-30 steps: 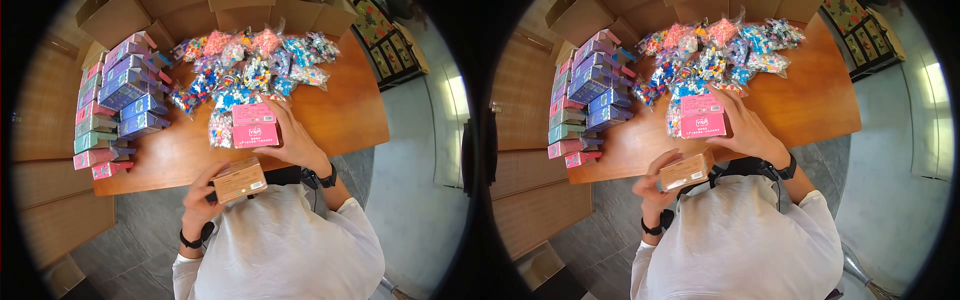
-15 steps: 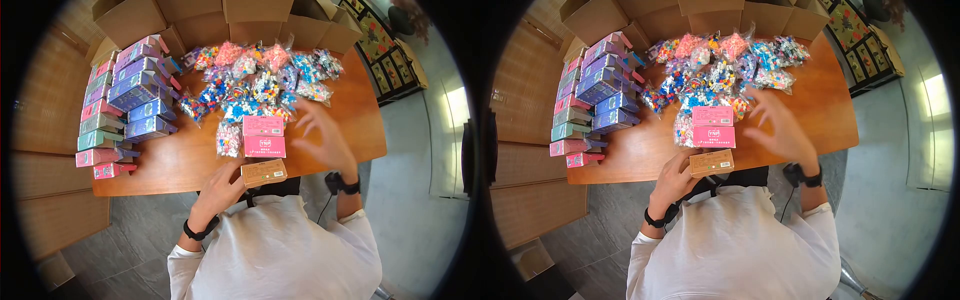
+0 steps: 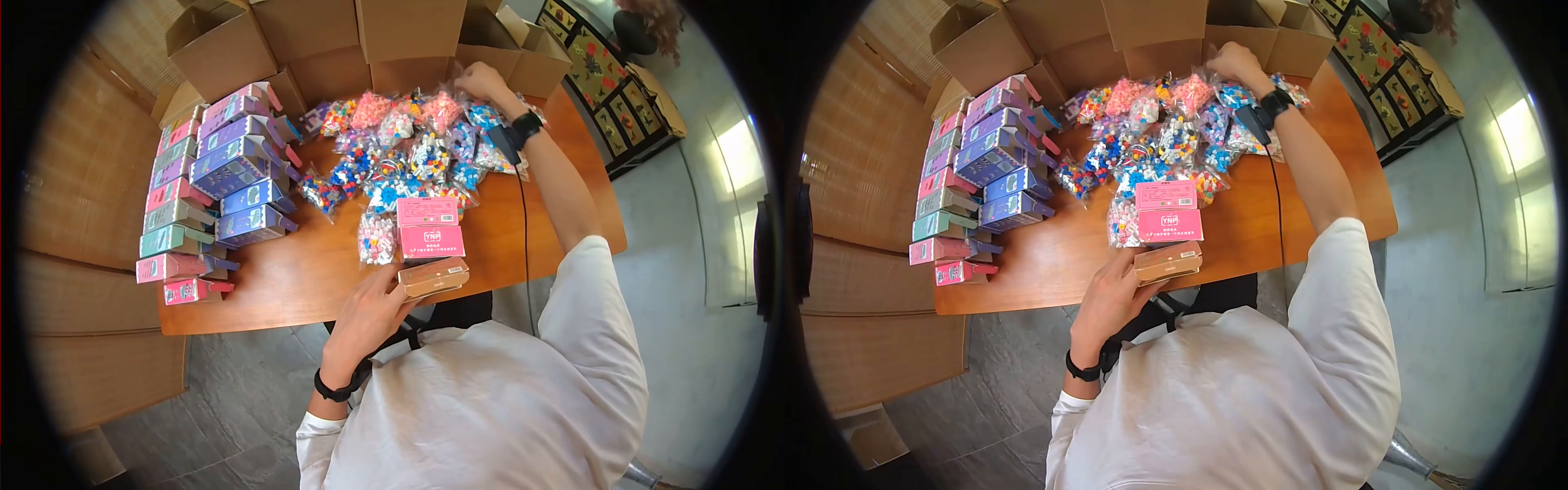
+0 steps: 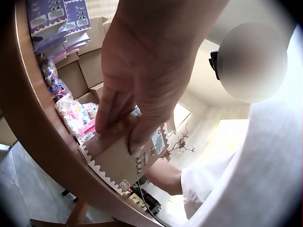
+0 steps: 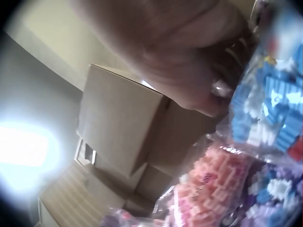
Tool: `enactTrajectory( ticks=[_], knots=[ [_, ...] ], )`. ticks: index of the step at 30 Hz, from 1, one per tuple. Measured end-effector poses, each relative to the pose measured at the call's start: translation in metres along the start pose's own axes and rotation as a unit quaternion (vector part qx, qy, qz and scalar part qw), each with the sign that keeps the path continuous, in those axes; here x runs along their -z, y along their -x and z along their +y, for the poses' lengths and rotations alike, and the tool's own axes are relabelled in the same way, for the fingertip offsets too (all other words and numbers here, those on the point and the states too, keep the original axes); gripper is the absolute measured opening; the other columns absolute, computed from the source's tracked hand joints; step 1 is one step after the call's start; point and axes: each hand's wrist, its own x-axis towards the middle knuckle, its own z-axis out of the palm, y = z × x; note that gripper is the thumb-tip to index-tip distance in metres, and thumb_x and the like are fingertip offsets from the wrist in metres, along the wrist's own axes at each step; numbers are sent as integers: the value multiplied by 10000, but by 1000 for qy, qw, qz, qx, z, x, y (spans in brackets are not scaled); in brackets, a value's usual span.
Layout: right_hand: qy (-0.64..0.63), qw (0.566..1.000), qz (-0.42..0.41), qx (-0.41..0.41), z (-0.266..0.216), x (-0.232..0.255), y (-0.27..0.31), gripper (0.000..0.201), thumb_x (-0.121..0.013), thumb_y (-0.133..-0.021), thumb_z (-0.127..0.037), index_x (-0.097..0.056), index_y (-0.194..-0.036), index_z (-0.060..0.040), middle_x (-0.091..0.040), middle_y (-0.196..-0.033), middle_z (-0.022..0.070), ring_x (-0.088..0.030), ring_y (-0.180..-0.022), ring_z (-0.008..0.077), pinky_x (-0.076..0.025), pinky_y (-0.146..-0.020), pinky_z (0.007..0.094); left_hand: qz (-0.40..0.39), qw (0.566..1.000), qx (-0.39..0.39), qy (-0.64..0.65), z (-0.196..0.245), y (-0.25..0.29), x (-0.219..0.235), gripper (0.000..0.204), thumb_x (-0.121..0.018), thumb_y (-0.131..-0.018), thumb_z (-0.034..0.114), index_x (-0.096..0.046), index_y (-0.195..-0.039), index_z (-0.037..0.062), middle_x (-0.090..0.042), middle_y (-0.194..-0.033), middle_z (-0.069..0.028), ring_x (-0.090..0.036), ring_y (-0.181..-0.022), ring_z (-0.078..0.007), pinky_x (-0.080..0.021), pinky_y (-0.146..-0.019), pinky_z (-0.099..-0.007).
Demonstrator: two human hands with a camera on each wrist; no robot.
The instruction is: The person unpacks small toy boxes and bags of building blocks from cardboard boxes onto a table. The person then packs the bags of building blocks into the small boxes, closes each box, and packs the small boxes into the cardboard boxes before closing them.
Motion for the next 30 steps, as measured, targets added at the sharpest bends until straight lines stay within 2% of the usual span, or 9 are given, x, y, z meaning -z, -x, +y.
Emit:
enactTrajectory(
  ticks=[6, 8, 11, 14, 19, 22, 25, 27, 30],
  knots=[
    [-227, 964, 134, 31, -3, 63, 47, 285, -690, -929, -296, -732, -979, -18, -716, -895, 82, -648, -769, 187, -527, -714, 360, -3, 1000, -16, -12, -2, 1, -1, 345, -788, -884, 159, -647, -1177, 43, -673, -1180, -151, -684, -992, -385, -566, -817, -467],
    [-435, 876, 202, 58, 5, 79, 61, 194, -619, -1008, -220, -713, -1036, -52, -698, -934, 27, -627, -813, 135, -523, -757, 325, 2, 1000, -13, -5, -3, 1, -1, 375, -787, -886, 145, -620, -1204, 40, -670, -1178, -161, -678, -1002, -388, -559, -824, -472],
    [-506, 829, 233, 47, 58, 117, 70, 197, -584, -1044, -221, -677, -1097, -55, -689, -1002, 7, -638, -870, 118, -528, -798, 307, 15, 1000, -21, 3, -3, 1, -3, 419, -787, -887, 125, -582, -1243, 40, -668, -1172, -168, -673, -1002, -398, -552, -821, -470],
    [-615, 777, 114, 67, 62, 175, 123, 198, -586, -1038, -215, -669, -1057, -36, -689, -1000, 19, -649, -916, 112, -532, -826, 302, 10, 1000, -18, 4, -4, 1, -4, 450, -790, -883, 109, -561, -1265, 43, -666, -1162, -171, -666, -956, -389, -541, -791, -456],
    [-546, 836, 37, -36, 47, 185, 214, 176, -602, -1031, -213, -662, -1041, -47, -693, -1014, 20, -665, -965, 123, -522, -867, 283, 56, 998, -29, 16, -1, -2, -7, 441, -817, -867, 104, -564, -1214, 1, -674, -1023, -182, -655, -842, -376, -535, -737, -443],
    [-354, 932, 15, -84, 63, 154, 252, 151, -611, -1041, -172, -659, -1097, -40, -733, -1047, 55, -675, -969, 89, -522, -858, 276, 47, 999, -18, 13, -1, -2, -6, 439, -822, -869, 115, -572, -1209, -4, -687, -1029, -196, -666, -848, -385, -542, -740, -445],
    [-280, 945, 119, -120, 28, 121, 306, 130, -638, -1021, -146, -653, -1087, -35, -740, -1126, 106, -690, -1098, 177, -509, -960, 365, 39, 999, 5, 17, -3, -1, -7, 415, -819, -876, 130, -609, -1205, -9, -704, -1068, -208, -684, -908, -406, -552, -774, -446],
    [4, 975, 191, 117, 28, 98, 331, 146, -670, -992, -130, -659, -1096, -29, -687, -1291, 157, -628, -1252, 299, -472, -1032, 449, 36, 999, 24, 24, -2, -2, -7, 404, -818, -880, 143, -630, -1203, -11, -712, -1084, -216, -692, -941, -417, -557, -793, -446],
    [65, 979, 132, 141, 28, 82, 352, 144, -675, -973, -112, -670, -1093, -34, -576, -1457, 169, -515, -1360, 387, -421, -1086, 506, 19, 996, 74, 47, 0, -1, -5, 387, -815, -891, 168, -660, -1199, -7, -720, -1093, -223, -695, -975, -431, -561, -822, -449]
  ],
)
